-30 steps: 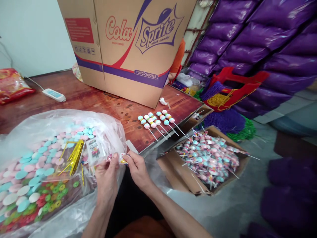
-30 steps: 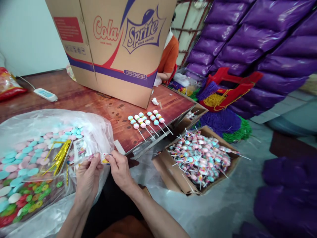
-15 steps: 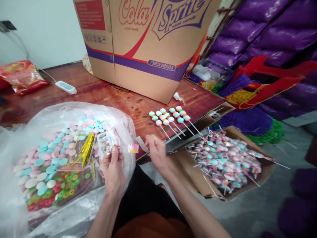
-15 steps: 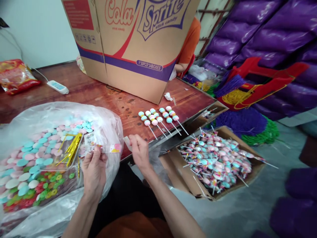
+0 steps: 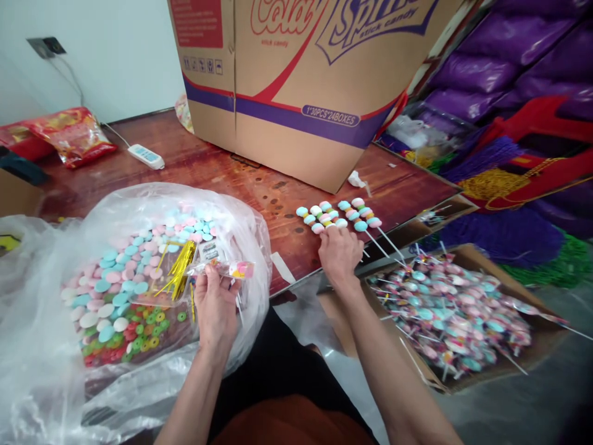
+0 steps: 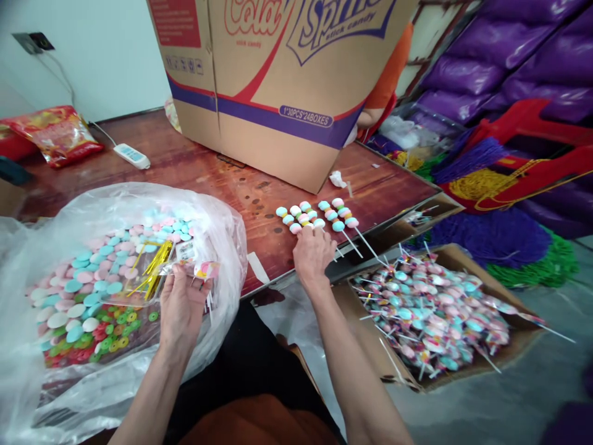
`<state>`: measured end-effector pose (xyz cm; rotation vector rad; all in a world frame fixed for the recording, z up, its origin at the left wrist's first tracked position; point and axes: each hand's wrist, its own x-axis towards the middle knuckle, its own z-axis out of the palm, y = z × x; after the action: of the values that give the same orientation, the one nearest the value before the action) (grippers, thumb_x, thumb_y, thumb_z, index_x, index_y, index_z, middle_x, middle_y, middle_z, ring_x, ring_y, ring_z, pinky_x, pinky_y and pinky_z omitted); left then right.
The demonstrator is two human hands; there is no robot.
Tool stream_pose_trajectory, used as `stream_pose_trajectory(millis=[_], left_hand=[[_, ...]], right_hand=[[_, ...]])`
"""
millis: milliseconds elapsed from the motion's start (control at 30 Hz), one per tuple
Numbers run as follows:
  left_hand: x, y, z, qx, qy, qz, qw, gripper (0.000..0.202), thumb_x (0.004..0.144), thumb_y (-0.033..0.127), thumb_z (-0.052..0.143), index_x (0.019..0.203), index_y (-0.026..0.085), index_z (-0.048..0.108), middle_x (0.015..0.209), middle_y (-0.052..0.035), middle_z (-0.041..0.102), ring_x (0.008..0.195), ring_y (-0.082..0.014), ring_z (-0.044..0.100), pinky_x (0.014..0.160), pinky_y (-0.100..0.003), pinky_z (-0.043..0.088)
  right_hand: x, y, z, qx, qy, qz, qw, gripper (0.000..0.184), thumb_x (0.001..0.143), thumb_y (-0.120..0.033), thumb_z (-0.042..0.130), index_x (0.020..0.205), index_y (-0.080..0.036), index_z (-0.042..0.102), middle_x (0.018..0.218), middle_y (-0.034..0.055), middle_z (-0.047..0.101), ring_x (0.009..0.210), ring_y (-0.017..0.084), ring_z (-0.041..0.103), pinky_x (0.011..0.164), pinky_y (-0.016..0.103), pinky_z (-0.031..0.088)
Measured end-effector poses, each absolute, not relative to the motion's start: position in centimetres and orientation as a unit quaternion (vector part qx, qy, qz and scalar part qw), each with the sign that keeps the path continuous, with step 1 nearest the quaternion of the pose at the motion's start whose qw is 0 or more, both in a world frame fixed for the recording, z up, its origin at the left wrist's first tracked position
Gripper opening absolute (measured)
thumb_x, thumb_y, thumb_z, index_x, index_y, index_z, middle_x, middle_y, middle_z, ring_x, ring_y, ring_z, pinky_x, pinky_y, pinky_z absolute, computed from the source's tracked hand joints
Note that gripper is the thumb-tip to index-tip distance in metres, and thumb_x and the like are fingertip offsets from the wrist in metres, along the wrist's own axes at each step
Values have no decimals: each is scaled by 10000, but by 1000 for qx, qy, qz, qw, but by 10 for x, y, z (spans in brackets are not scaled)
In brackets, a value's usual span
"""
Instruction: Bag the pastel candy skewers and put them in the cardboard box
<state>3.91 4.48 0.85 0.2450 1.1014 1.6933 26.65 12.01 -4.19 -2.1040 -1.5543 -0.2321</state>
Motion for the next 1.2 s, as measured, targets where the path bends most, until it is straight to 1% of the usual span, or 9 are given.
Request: stream_pose_trajectory(millis=[100,233,333,433,567,733,867,1000,1200], left_hand=[[38,45,10,108,460,713,518,333,704,442,803,863,199,641,873,7,671,755,-126,645,712,-290,531],[35,48,6,104,466,727,493,311,738,445,773,849,192,632,820,10,656,712,-109,635,709,-277,521],[32,49,1,111,474,727,485,307,754,453,755,839,192,617,820,8,652,718,-110,641,706,-273,513],[31,47,0,122,484,723,478,286,773,443,735,847,198,608,814,23,641,696,-98,632,692,-257,500],[33,43,2,129,481,725,477,307,762,458,738,863,195,615,828,23,648,685,-93,623,659,-238,484],[38,41,7,144,479,727,471,348,732,482,758,875,198,615,843,14,661,703,-104,633,688,-253,505],[36,40,8,190,486,719,458,336,761,498,728,840,197,602,831,2,656,744,-121,644,707,-259,524],[31,39,3,262,509,702,423,322,806,506,683,846,197,601,806,1,635,716,-116,622,662,-231,521],[30,37,-1,312,533,682,391,332,797,513,688,869,200,603,789,4,632,658,-114,599,620,-228,520]], right_hand=[[263,104,-36,-744,-575,-21,339,179,914,-223,487,794,-171,609,856,105,640,789,226,545,714,337,368],[245,61,-19,-621,-594,141,492,140,917,-258,548,813,-191,614,773,20,614,695,161,551,681,282,421],[229,27,-4,-555,-603,223,528,130,932,-235,561,821,-201,620,772,3,601,692,142,560,664,266,435],[217,4,5,-508,-626,251,536,115,936,-179,554,856,-211,630,805,16,615,735,148,581,674,274,453],[211,-5,7,-482,-654,229,536,137,937,-128,541,914,-224,636,832,27,626,764,152,598,713,287,477],[213,-7,7,-488,-681,205,506,152,947,-147,523,906,-232,642,848,43,644,772,162,612,721,294,487],[220,-7,6,-486,-701,209,478,157,953,-156,514,924,-231,648,852,43,643,767,159,605,717,290,479],[226,-5,7,-482,-709,231,460,155,954,-168,518,897,-225,650,840,35,630,753,153,598,700,277,465],[226,-4,12,-488,-710,277,425,170,966,-202,509,877,-225,651,796,19,601,703,139,573,655,259,441]])
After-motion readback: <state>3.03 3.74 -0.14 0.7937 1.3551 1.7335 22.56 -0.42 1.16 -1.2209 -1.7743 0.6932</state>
